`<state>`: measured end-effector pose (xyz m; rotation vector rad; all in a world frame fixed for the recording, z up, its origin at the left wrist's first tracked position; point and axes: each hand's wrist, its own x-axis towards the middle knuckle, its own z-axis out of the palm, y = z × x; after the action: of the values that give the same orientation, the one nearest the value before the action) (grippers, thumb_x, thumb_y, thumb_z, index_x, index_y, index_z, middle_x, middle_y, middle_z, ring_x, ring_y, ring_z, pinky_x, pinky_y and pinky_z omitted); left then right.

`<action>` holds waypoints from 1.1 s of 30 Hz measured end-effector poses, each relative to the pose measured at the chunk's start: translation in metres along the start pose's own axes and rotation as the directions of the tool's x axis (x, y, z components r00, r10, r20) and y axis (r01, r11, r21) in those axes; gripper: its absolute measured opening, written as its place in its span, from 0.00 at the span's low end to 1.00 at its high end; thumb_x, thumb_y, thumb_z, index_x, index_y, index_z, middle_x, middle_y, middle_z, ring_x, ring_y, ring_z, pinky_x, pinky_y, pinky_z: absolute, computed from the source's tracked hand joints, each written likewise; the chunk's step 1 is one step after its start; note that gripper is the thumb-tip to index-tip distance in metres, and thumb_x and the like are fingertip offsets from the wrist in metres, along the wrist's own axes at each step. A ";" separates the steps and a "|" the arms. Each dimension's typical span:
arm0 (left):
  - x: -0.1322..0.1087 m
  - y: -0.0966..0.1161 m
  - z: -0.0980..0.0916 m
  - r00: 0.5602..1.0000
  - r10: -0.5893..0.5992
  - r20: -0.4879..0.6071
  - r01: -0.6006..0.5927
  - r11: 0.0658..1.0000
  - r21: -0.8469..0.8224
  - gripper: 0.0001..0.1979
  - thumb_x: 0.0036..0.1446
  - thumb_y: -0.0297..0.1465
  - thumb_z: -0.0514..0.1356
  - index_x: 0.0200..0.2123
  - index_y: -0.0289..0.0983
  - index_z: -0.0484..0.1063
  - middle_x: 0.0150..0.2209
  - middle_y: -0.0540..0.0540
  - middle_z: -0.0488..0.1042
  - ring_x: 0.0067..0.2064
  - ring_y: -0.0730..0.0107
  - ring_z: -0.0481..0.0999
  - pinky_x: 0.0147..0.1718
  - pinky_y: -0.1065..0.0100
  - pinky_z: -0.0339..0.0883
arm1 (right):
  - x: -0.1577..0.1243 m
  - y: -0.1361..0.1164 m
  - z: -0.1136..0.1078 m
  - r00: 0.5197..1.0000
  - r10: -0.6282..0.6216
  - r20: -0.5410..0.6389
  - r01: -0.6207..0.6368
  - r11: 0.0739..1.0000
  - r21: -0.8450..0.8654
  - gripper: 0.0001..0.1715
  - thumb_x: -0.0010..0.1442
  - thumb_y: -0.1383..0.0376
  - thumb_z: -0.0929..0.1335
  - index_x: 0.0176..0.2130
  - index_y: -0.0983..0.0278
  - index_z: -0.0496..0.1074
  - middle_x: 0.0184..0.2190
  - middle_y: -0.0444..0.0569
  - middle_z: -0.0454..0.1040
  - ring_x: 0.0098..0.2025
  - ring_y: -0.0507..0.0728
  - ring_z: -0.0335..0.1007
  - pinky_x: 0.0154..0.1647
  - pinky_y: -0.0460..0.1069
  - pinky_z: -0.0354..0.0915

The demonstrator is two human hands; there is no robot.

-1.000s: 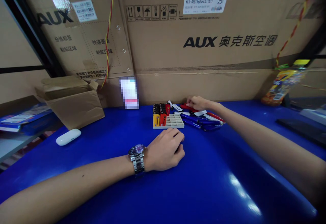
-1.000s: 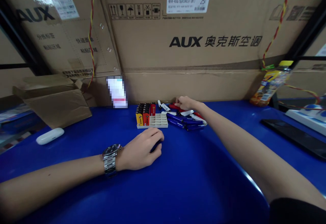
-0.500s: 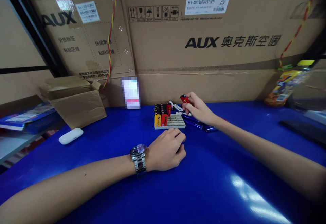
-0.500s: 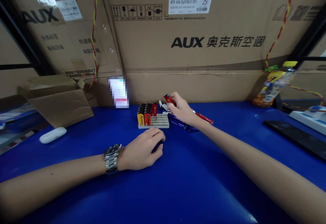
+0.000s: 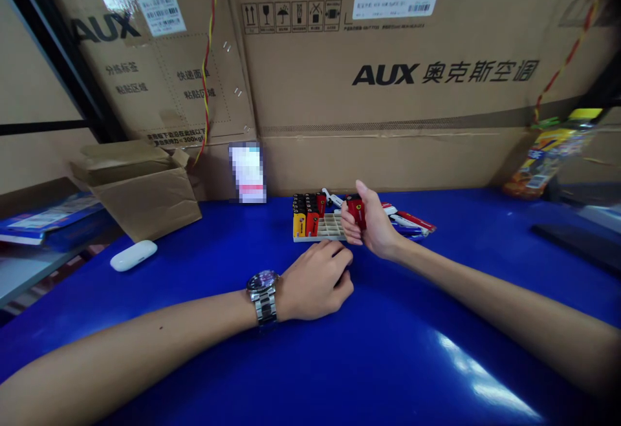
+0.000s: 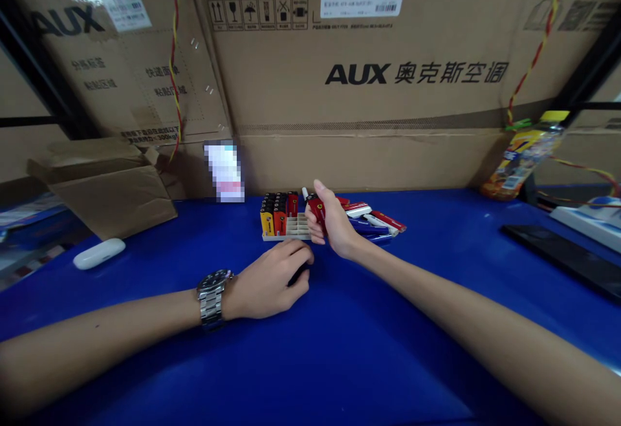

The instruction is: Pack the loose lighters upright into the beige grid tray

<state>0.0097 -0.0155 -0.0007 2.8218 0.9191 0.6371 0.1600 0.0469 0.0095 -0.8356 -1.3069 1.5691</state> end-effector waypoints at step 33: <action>-0.001 0.000 0.000 1.000 -0.002 0.004 0.002 1.000 0.002 0.06 0.57 0.26 0.51 0.37 0.33 0.66 0.38 0.42 0.70 0.40 0.63 0.69 0.43 0.60 0.67 | -0.007 -0.009 0.010 0.975 0.177 -0.131 -0.170 0.983 0.061 0.28 0.59 0.52 0.50 0.14 0.60 0.50 0.06 0.39 0.45 0.08 0.46 0.35 0.09 0.44 0.36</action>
<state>0.0093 -0.0162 -0.0004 2.8224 0.9218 0.6305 0.1553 0.0371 0.0205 -1.0299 -1.1177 1.6426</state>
